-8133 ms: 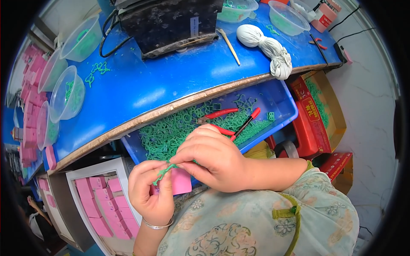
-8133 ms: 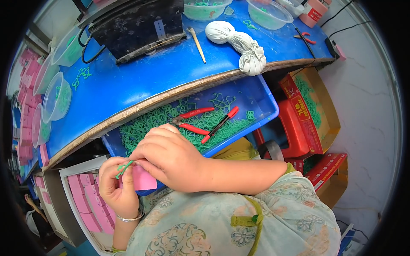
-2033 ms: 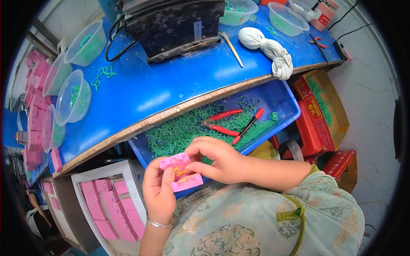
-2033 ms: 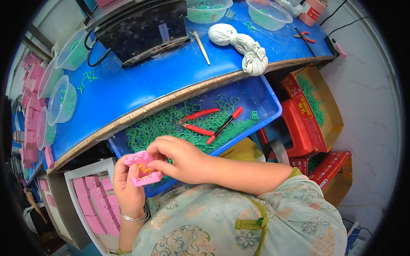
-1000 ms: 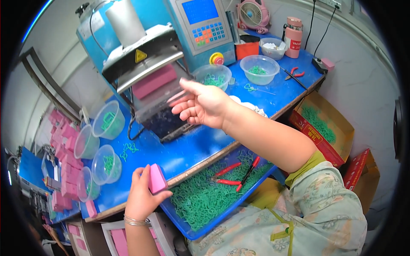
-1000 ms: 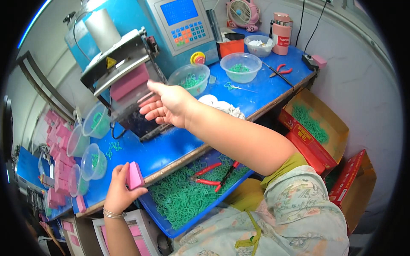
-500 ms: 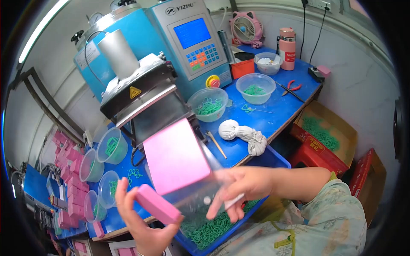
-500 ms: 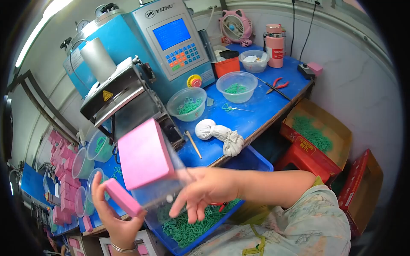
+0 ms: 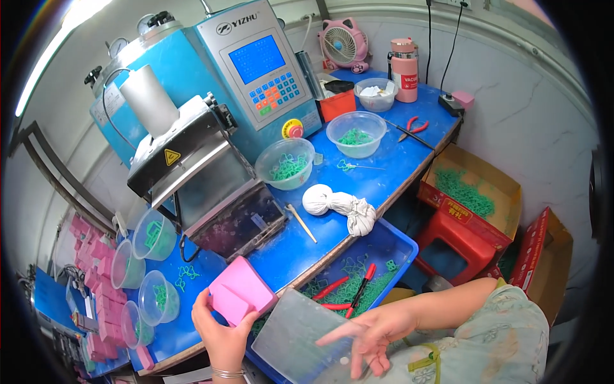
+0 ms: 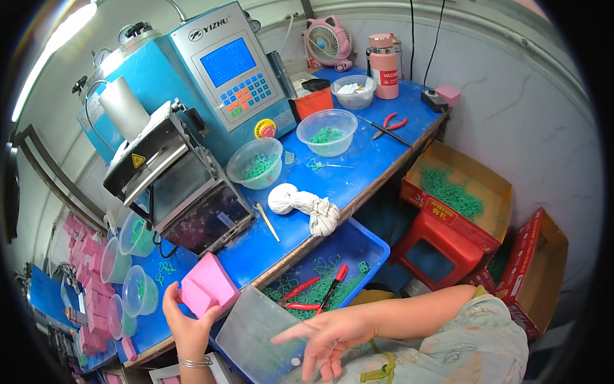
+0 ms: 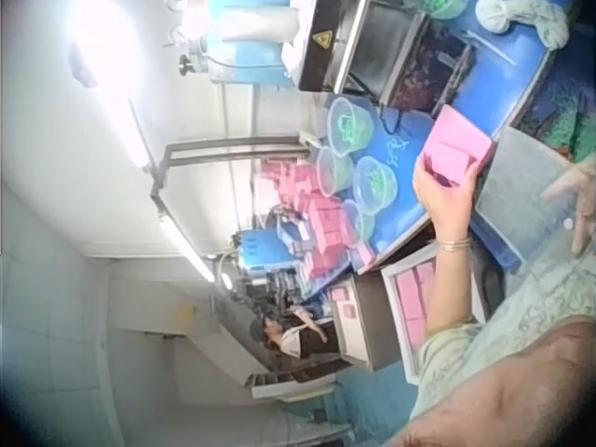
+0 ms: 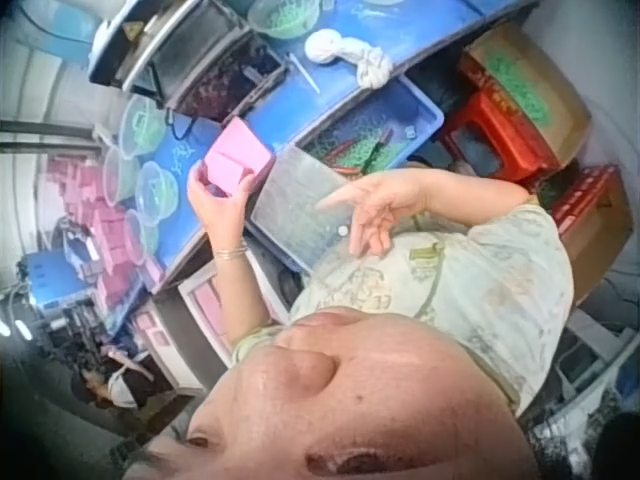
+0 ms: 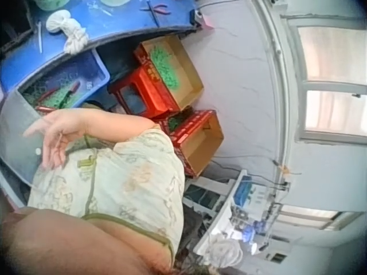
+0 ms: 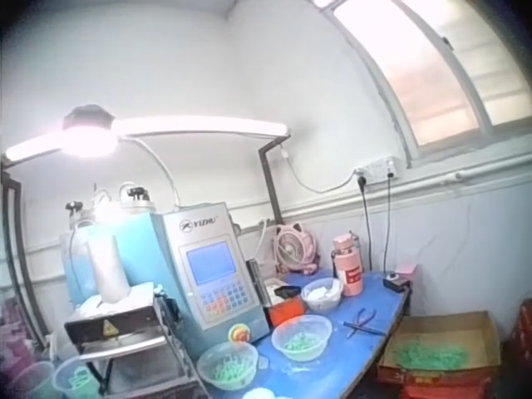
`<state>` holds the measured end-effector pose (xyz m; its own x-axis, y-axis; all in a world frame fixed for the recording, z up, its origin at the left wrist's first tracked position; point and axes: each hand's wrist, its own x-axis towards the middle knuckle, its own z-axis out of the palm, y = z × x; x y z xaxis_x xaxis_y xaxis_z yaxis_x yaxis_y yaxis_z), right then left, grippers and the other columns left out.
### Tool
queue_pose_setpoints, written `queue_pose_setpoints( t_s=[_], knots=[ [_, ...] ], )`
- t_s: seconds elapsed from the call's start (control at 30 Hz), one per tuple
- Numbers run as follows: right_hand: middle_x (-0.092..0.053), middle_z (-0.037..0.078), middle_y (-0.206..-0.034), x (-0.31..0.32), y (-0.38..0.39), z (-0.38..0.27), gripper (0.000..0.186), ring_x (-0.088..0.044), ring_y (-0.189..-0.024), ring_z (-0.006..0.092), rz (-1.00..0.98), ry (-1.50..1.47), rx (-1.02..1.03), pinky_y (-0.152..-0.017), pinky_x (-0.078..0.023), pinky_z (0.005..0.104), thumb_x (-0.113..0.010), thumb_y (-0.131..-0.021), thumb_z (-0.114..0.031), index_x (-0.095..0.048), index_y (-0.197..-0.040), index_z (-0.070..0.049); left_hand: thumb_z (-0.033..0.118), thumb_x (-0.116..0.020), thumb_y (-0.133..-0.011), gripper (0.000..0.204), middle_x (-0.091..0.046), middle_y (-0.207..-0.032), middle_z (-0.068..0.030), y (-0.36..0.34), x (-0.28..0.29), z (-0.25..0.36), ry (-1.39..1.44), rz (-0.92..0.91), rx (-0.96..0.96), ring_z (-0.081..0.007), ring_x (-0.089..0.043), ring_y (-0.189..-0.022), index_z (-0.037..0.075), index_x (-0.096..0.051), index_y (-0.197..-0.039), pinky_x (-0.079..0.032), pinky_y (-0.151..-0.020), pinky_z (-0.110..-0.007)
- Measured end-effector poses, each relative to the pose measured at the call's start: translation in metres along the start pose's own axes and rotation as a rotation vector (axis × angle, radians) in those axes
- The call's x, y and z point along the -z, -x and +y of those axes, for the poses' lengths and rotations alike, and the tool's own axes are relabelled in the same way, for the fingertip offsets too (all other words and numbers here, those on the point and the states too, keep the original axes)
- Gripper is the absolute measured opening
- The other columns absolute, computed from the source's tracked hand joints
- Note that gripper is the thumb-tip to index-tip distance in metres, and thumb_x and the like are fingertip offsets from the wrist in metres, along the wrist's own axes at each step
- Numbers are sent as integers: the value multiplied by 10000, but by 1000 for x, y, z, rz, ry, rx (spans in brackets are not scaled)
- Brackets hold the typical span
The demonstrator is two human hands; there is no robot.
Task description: The recorder injects liquid wax into rubber jewelry molds using a specialized injection machine and subsequently removes the hardened wax patterns from the molds.
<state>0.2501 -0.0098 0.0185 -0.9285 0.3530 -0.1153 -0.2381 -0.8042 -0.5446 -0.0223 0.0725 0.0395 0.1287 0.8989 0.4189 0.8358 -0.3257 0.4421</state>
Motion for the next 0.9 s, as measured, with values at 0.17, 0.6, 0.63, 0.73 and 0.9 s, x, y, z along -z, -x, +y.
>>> queue_pose_setpoints(
  t_s=[0.17,0.6,0.63,0.73,0.9],
  knots=[
    [-568,188,-1099,15,-14,18,664,-621,-840,187,61,252,-19,-674,-515,258,-456,-875,-136,-74,-1417,-102,346,-828,-503,687,-435,-1167,-117,35,10,35,219,157,-342,-325,-427,-1093,100,-473,-1037,-377,-904,-443],
    [-528,95,-1195,31,-36,32,573,-565,-919,84,54,680,100,-534,-499,204,-464,-901,-215,-196,-1404,-154,418,-748,-659,558,-391,-1224,-140,64,10,27,0,233,-597,-418,-396,-1156,218,-481,-1107,-431,-892,-512],
    [-528,95,-1195,34,-37,35,573,-565,-919,84,55,680,97,-534,-499,204,-464,-901,-215,-196,-1404,-154,418,-748,-659,558,-391,-1224,-140,66,8,26,1,234,-594,-418,-396,-1156,218,-481,-1107,-431,-892,-512],
    [-521,116,-1204,30,-39,31,593,-563,-922,93,18,712,112,-652,-504,238,-453,-908,-209,-151,-1415,-157,327,-794,-624,541,-399,-1221,-146,66,4,25,132,289,-561,-427,-382,-1158,198,-524,-1075,-393,-879,-503],
    [-548,214,-1134,22,-31,18,680,-617,-850,197,9,290,91,-702,-503,291,-479,-884,-125,-58,-1417,-100,320,-489,-881,429,-387,-1305,-197,46,0,14,226,138,-156,-343,-326,-1243,9,-432,-1171,-255,-1019,-439]
  ],
)
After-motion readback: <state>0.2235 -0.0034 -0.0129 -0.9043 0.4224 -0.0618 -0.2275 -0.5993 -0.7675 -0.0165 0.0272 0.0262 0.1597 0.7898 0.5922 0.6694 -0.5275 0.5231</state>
